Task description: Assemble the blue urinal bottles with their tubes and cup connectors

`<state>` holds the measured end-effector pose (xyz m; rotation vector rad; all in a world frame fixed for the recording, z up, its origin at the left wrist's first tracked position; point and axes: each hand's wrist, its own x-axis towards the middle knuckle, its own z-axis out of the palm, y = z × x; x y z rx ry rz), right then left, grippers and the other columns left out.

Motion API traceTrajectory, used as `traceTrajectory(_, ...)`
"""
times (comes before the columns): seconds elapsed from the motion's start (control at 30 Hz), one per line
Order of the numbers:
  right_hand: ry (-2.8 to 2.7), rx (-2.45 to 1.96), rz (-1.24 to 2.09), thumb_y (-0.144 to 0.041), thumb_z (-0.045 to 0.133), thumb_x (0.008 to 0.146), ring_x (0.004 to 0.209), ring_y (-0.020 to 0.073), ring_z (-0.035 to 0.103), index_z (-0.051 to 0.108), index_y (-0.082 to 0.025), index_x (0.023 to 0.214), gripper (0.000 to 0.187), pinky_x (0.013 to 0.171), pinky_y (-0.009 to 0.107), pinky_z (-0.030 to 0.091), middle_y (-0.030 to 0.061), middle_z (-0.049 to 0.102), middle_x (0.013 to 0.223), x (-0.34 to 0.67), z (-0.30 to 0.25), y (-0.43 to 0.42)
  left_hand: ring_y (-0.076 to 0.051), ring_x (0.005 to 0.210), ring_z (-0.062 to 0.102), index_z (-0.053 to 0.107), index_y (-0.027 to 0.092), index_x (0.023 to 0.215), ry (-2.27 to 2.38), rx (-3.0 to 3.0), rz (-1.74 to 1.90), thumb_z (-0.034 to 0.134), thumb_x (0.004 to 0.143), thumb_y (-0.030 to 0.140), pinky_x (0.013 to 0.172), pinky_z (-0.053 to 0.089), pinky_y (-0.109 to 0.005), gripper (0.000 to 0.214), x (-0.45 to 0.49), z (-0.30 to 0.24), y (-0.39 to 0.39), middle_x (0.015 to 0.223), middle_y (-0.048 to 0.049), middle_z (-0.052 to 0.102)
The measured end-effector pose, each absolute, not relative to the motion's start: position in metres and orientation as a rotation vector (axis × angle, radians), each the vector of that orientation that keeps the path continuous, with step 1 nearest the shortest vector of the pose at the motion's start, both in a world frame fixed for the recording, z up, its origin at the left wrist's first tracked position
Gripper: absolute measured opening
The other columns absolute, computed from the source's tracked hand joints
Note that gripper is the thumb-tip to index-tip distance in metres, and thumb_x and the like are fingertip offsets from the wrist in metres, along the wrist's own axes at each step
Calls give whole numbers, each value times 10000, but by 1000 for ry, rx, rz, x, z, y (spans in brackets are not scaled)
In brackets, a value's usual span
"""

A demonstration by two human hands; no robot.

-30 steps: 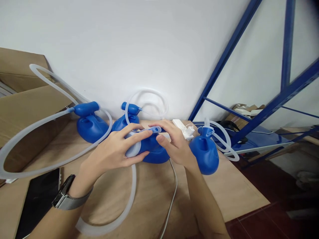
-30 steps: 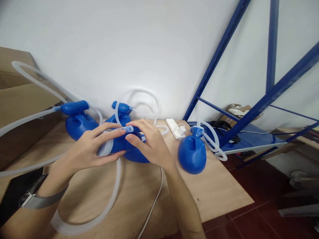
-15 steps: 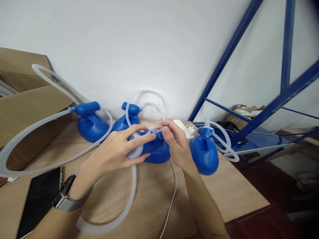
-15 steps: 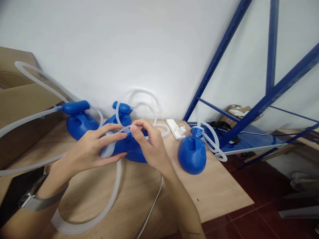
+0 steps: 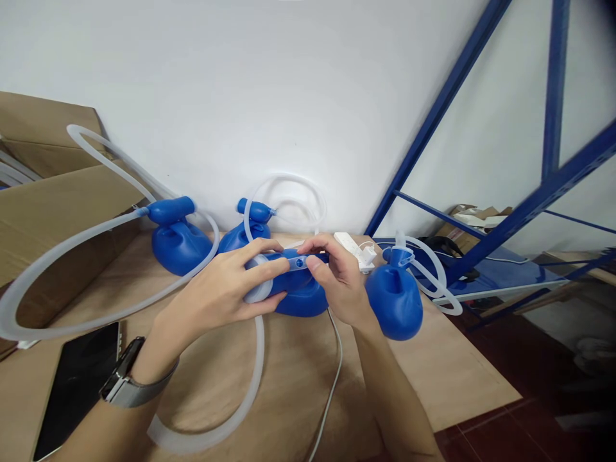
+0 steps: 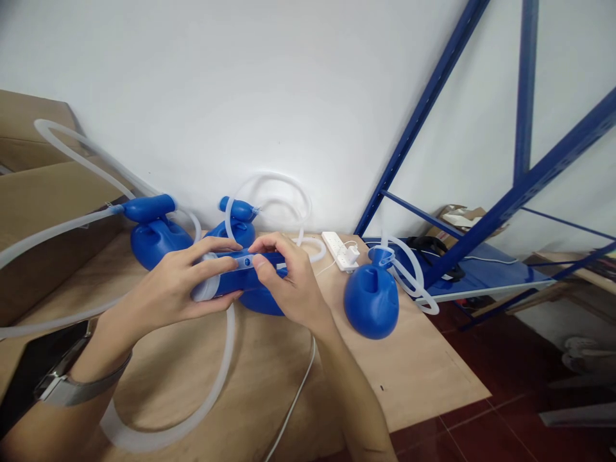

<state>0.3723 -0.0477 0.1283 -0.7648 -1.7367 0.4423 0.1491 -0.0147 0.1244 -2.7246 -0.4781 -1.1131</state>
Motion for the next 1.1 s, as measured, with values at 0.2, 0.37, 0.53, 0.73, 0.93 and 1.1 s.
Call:
traceTrajectory(0.2,-1850,-752,139,-193,556,970,873,190,654,655,-247,992,114,810,351,526,12,700,931,372,128,-46,-209,978,724,571,229,1293,-500,-2685,-1114,653,993,315,758,608,-293,323,150,125,-17,1279,-106,653)
traceTrajectory(0.37,-1956,-759,17,-196,474,1008,931,216,651,668,-234,1061,204,839,384,534,54,686,996,372,127,-46,-221,936,738,615,227,1299,-532,-2554,-1086,638,996,327,730,613,-307,320,151,123,-19,1286,-128,669)
traceTrajectory(0.53,-1964,-787,-20,-178,436,1002,947,222,645,616,-230,1104,213,864,388,536,52,681,1007,369,124,-47,-263,968,740,626,221,1284,-501,-2409,-1076,656,991,346,701,618,-327,321,152,121,-23,1261,-157,678)
traceTrajectory(0.73,-1905,-797,-1,-151,464,952,954,211,665,567,-246,1075,186,867,367,551,32,692,1016,371,123,-45,-237,861,735,652,212,1295,-530,-2267,-1091,663,986,364,614,580,-280,345,161,121,-26,1139,-140,712)
traceTrajectory(0.93,-1905,-836,-32,-136,501,930,959,211,664,549,-253,1105,216,865,370,561,31,689,1034,369,120,-44,-267,978,739,658,208,1334,-654,-2483,-1136,652,983,411,734,613,-346,405,159,124,-27,1219,-133,725)
traceTrajectory(1.1,-1922,-798,-98,-153,528,937,954,216,652,494,-260,1122,216,846,376,571,39,657,1027,363,115,-47,-239,1194,679,701,189,1229,-770,-2829,-1323,511,1044,278,1031,546,-373,279,162,130,-30,1312,-104,710)
